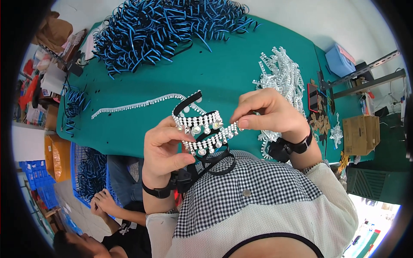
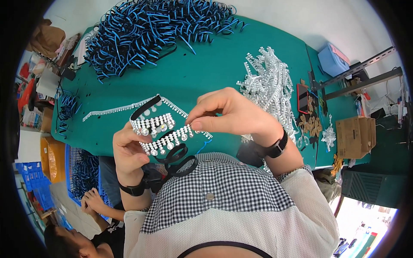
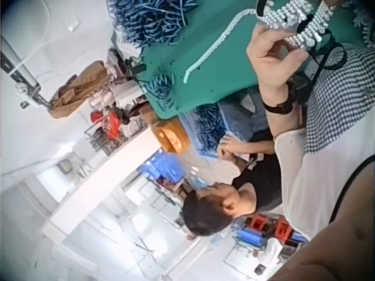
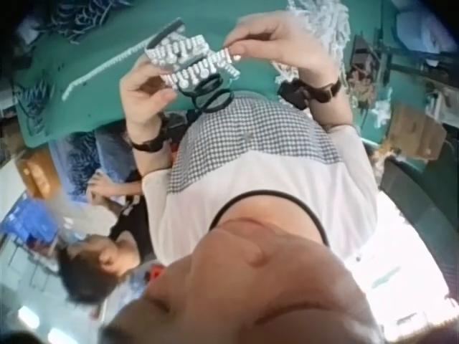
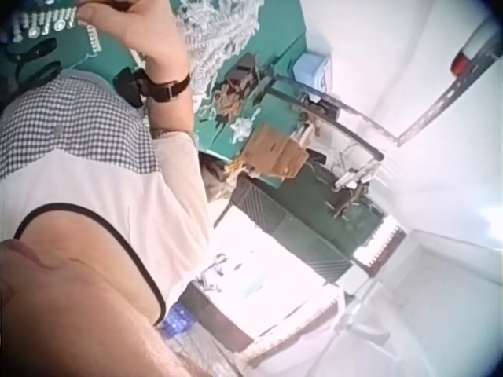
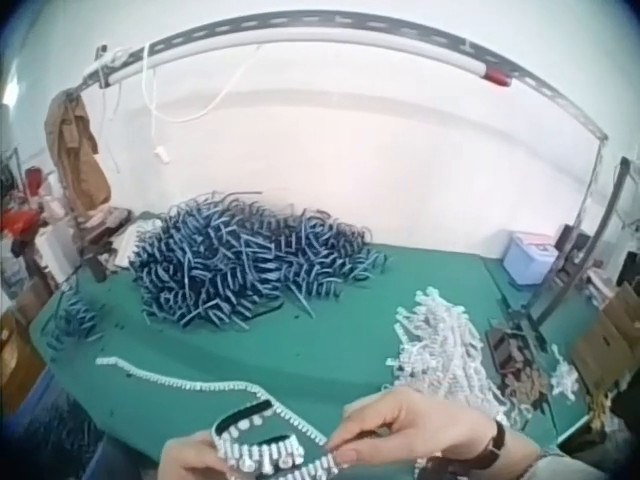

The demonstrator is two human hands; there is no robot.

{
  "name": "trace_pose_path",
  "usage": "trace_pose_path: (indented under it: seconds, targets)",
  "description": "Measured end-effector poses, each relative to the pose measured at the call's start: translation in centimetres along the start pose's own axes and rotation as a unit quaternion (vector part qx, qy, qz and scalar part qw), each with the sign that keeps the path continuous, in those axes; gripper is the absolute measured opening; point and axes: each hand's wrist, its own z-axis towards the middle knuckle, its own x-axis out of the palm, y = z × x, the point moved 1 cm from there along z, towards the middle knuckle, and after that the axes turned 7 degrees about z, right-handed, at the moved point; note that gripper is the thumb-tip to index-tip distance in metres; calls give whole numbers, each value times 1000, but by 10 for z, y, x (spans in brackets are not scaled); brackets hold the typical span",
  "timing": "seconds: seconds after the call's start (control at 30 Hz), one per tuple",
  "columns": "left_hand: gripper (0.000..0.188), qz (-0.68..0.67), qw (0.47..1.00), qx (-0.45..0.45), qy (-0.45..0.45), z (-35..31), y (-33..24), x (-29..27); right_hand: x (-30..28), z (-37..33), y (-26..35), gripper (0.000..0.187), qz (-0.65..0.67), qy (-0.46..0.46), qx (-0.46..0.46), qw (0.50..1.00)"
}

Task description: The recorder is seen assembling small white shoe components onto a black coiled band.

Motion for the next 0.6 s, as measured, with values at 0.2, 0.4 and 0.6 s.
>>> trace_pose_path:
  seconds: [0.2,0.4,0.6]
  targets:
    - [37,-92,995,40,-6,10,12,10,6,0,-11,21,108,-13,28,994]
    - [38,-151,985,15,-80,10,32,15,14,7,-24,22,171,-17,15,985]
    - [38,-292,955,16,-45,9,61,12,25,17,-28,16,280,-30,6,959]
